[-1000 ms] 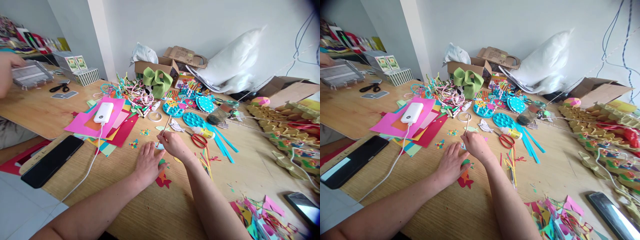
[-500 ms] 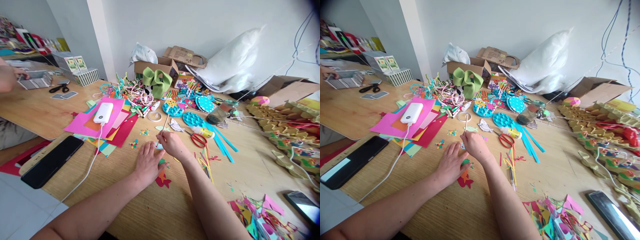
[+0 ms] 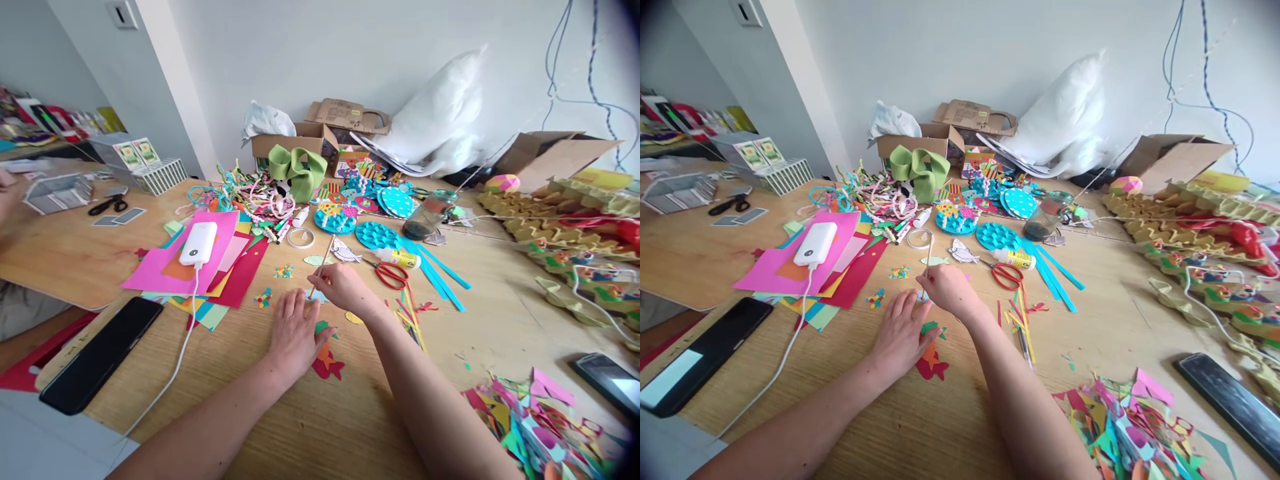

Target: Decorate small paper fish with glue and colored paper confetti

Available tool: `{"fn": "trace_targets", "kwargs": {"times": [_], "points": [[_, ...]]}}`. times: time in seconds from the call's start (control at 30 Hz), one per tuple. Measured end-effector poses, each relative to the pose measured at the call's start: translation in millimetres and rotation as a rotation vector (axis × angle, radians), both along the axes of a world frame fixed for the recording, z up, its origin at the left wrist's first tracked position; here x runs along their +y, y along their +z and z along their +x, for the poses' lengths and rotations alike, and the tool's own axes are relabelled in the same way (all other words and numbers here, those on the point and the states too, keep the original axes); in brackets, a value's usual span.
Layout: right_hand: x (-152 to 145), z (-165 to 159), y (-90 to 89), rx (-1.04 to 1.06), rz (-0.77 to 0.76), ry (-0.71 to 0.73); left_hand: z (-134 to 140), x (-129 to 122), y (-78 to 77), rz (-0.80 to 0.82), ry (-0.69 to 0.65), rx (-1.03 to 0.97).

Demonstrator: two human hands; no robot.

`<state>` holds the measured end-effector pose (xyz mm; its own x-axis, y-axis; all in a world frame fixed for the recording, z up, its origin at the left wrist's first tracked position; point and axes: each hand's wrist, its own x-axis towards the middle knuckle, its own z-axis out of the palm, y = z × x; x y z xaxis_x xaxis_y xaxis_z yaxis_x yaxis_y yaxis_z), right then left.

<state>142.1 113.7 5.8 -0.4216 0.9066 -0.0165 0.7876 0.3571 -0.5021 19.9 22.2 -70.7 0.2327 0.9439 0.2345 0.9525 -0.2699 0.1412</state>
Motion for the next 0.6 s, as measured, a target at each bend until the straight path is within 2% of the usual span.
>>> {"fn": "trace_targets", "kwargs": {"times": [0.33, 0.6], "points": [[5.5, 5.7, -2.2, 0.117, 0.015, -0.035, 0.0, 0.7, -0.3, 0.002, -0.01, 0.01], [5.7, 1.9, -7.1, 0.001, 0.057, -0.043, -0.4, 0.5, -1.2, -0.004, -0.013, 0.012]]}}
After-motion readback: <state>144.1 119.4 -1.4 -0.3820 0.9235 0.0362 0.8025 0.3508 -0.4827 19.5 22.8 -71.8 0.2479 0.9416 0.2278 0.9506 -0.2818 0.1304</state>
